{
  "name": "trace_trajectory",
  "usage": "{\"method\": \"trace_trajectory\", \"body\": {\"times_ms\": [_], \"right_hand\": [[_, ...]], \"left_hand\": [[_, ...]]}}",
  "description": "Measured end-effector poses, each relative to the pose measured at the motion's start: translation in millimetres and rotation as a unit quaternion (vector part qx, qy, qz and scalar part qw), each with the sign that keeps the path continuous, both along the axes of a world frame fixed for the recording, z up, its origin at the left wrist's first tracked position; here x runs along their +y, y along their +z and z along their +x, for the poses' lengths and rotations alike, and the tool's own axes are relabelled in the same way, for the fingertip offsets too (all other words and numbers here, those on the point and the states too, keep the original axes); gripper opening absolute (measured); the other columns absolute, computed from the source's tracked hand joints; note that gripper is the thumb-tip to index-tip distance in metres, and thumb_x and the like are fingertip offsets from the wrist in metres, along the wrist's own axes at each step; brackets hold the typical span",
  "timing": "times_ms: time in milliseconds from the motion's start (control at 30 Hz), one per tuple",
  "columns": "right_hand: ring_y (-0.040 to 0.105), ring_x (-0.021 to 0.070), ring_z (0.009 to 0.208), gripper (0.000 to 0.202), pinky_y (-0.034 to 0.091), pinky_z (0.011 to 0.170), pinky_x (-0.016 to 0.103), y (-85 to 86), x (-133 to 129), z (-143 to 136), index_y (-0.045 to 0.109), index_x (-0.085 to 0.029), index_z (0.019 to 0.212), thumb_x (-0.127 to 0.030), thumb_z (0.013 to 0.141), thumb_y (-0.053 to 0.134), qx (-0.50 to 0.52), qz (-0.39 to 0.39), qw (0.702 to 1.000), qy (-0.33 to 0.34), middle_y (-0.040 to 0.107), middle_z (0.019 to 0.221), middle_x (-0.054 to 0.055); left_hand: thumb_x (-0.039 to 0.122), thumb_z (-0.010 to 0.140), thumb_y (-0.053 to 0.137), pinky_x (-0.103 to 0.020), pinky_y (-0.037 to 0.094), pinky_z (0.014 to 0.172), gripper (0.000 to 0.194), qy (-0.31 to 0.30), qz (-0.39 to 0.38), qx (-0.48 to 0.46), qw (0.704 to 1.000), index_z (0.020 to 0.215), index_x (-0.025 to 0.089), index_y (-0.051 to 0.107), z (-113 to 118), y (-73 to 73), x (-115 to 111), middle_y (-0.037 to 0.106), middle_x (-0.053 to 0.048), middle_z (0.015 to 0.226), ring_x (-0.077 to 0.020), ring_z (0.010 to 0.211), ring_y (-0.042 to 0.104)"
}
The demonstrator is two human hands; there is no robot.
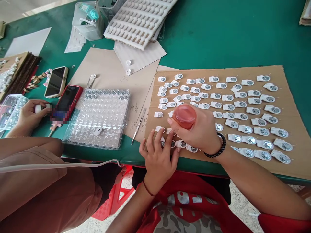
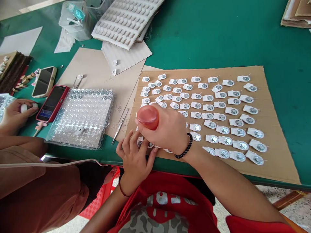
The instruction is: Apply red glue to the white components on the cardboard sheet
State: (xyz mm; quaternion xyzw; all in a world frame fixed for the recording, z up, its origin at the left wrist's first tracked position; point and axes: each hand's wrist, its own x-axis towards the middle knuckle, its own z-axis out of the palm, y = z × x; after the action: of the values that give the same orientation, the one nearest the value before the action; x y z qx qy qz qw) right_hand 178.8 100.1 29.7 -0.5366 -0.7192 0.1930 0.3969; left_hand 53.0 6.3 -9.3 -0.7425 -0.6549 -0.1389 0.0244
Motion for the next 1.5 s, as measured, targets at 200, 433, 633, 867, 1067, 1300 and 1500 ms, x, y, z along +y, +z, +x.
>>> {"method": "trace_trajectory", "body": {"times_ms": [200, 433, 633, 867, 1067, 1300, 1500], "right_hand": [[0.054, 0.0140, 0.053, 0.032, 0.043, 0.052, 0.026, 7.4, 5.2, 4.8, 0.058, -0.020, 0.064, -0.050, 0.073, 0.060, 0.031, -0.003, 0.997, -0.066, 0.056, 0.054, 0.000], [0.052, 0.0130, 0.052, 0.028, 0.040, 0.051, 0.026, -0.7, 4.5, 1.9, 0.058, -0.021, 0.071, -0.049, 0.072, 0.062, 0.004, -0.017, 0.998, -0.057, 0.054, 0.054, -0.002], [0.050, 0.0128, 0.051, 0.026, 0.038, 0.049, 0.026, -3.1, 4.1, 1.2, 0.059, -0.022, 0.076, -0.048, 0.073, 0.060, -0.006, -0.006, 0.999, -0.041, 0.053, 0.054, -0.003], [0.052, 0.0139, 0.052, 0.027, 0.040, 0.051, 0.028, -3.1, 4.3, 1.1, 0.059, -0.022, 0.075, -0.049, 0.074, 0.059, -0.020, 0.002, 0.999, -0.034, 0.058, 0.059, -0.003], [0.055, 0.0149, 0.054, 0.026, 0.041, 0.053, 0.028, -3.4, 3.8, 0.6, 0.060, -0.021, 0.076, -0.047, 0.073, 0.060, -0.019, 0.001, 0.999, -0.026, 0.062, 0.063, -0.001], [0.054, 0.0143, 0.054, 0.028, 0.039, 0.050, 0.027, -5.1, 3.4, -0.1, 0.059, -0.021, 0.074, -0.049, 0.074, 0.059, -0.022, 0.010, 0.999, -0.028, 0.058, 0.059, -0.001], [0.055, 0.0140, 0.055, 0.028, 0.043, 0.051, 0.026, 0.7, 7.2, 4.3, 0.058, -0.020, 0.071, -0.048, 0.074, 0.060, 0.013, -0.029, 0.999, -0.037, 0.058, 0.058, -0.001]], "left_hand": [[0.042, 0.083, 0.052, -0.050, 0.023, 0.096, 0.045, -0.003, -0.002, 0.000, 1.000, 0.125, 0.028, 0.050, -1.7, 0.5, 0.5, 0.049, -0.009, 0.132, -0.0318, 0.123, 0.038], [0.042, 0.083, 0.051, -0.050, 0.023, 0.096, 0.044, -0.002, 0.000, -0.001, 1.000, 0.124, 0.027, 0.051, -0.5, 0.1, -1.0, 0.049, -0.009, 0.132, -0.0319, 0.123, 0.038], [0.042, 0.083, 0.051, -0.051, 0.023, 0.096, 0.044, 0.000, -0.007, 0.004, 1.000, 0.124, 0.027, 0.052, 0.0, 0.3, -0.4, 0.049, -0.009, 0.132, -0.0319, 0.123, 0.038], [0.043, 0.083, 0.050, -0.051, 0.022, 0.096, 0.044, 0.001, -0.016, 0.002, 1.000, 0.125, 0.028, 0.051, -0.3, 1.1, 0.2, 0.048, -0.008, 0.133, -0.0315, 0.123, 0.037], [0.042, 0.082, 0.052, -0.050, 0.021, 0.097, 0.044, 0.002, -0.020, 0.000, 1.000, 0.124, 0.028, 0.051, 0.3, 1.0, -0.1, 0.048, -0.009, 0.133, -0.0319, 0.124, 0.037], [0.043, 0.082, 0.052, -0.050, 0.020, 0.097, 0.045, 0.002, -0.024, 0.002, 1.000, 0.125, 0.028, 0.050, 0.4, 1.4, -1.1, 0.046, -0.009, 0.134, -0.0323, 0.124, 0.036], [0.042, 0.083, 0.052, -0.049, 0.020, 0.097, 0.047, -0.002, -0.023, -0.006, 1.000, 0.127, 0.028, 0.049, 0.6, 1.2, -0.3, 0.047, -0.009, 0.133, -0.0322, 0.123, 0.037]]}}
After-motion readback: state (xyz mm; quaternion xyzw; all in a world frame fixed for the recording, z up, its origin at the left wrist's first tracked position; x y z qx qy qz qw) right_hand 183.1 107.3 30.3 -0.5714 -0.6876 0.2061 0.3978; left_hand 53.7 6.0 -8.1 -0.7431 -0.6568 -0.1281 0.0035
